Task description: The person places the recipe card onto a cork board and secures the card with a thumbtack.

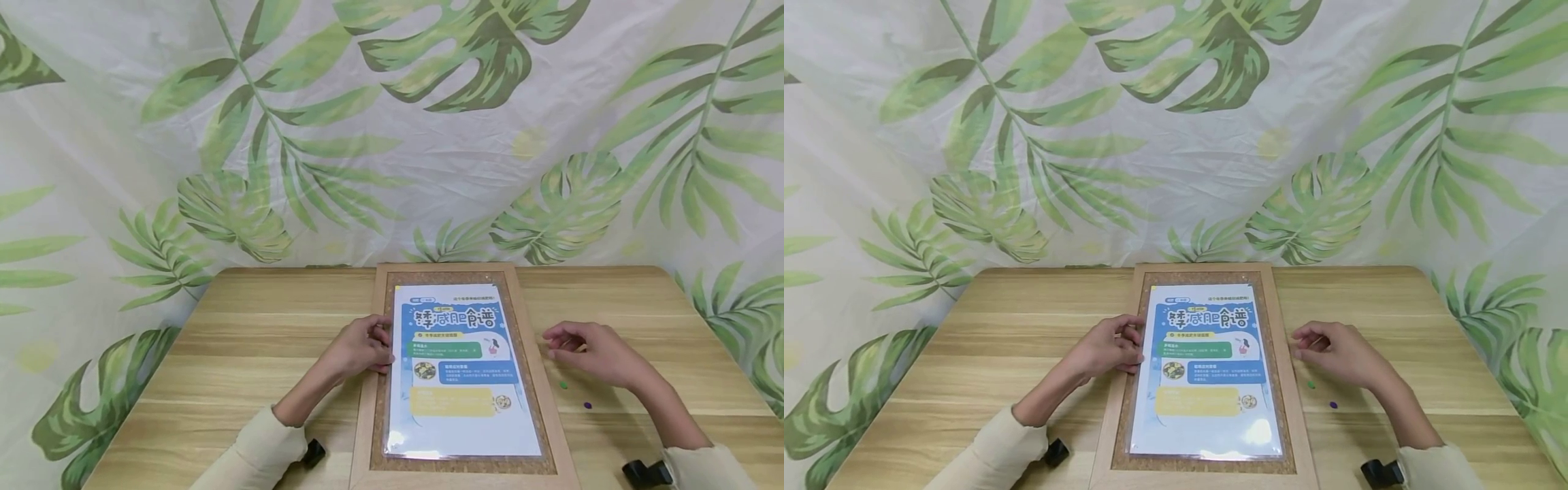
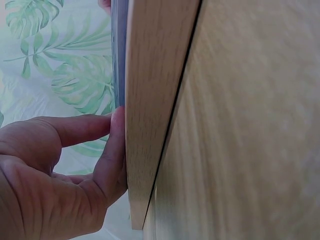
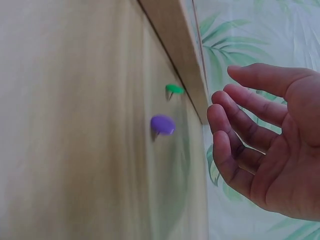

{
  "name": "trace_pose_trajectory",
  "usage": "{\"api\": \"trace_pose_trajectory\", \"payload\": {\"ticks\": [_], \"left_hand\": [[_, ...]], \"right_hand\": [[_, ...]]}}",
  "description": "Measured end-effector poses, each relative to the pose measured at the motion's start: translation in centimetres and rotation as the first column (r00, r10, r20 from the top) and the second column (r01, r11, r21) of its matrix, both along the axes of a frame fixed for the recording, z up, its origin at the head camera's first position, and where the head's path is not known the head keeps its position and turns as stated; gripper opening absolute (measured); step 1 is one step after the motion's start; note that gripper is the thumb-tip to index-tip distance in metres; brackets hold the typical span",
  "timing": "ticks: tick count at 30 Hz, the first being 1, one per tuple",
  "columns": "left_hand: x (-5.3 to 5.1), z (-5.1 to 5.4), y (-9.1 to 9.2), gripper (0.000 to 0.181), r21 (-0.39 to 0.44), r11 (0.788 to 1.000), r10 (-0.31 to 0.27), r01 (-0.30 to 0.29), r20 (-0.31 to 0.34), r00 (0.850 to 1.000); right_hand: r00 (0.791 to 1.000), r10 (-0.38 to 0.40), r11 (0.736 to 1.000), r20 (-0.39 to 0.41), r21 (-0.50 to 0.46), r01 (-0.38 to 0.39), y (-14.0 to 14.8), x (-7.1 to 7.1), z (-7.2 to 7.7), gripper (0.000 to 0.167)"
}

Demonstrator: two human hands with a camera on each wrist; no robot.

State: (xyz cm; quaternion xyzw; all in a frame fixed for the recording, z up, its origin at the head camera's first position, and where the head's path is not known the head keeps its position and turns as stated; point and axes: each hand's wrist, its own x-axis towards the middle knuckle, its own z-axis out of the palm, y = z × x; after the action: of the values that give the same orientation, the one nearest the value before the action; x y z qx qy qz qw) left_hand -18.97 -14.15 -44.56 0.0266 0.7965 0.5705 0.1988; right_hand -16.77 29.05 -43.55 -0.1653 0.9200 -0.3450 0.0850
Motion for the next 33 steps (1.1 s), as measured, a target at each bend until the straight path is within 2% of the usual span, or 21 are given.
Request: {"api": "trace_pose_trajectory", "payload": {"ticks": [7, 15, 27, 33], "left_hand": [[0.0, 0.2, 0.0, 0.071, 0.005, 1.000, -0.005, 0.005, 0.000, 1.000], [0.0, 0.2, 0.0, 0.071, 0.001, 1.000, -0.009, 0.009, 0.000, 1.000], [0.1, 0.3, 0.0, 0.071, 0.004, 1.000, -0.013, 0.013, -0.004, 1.000], [0.1, 0.3, 0.1, 0.071, -0.002, 1.000, -0.013, 0.013, -0.008, 1.000]], "right_hand": [[1.000, 0.030, 0.999, 0.002, -0.021, -0.030, 1.2, 1.2, -0.7, 0.023], [0.999, 0.028, 0.999, 0.025, -0.022, -0.027, 1.7, 2.2, -1.3, 0.023], [0.996, 0.058, 0.998, 0.062, -0.032, -0.057, 1.7, 3.0, -1.6, 0.026], [0.997, 0.060, 0.998, 0.047, -0.021, -0.059, 1.6, 3.2, -1.6, 0.023]]}}
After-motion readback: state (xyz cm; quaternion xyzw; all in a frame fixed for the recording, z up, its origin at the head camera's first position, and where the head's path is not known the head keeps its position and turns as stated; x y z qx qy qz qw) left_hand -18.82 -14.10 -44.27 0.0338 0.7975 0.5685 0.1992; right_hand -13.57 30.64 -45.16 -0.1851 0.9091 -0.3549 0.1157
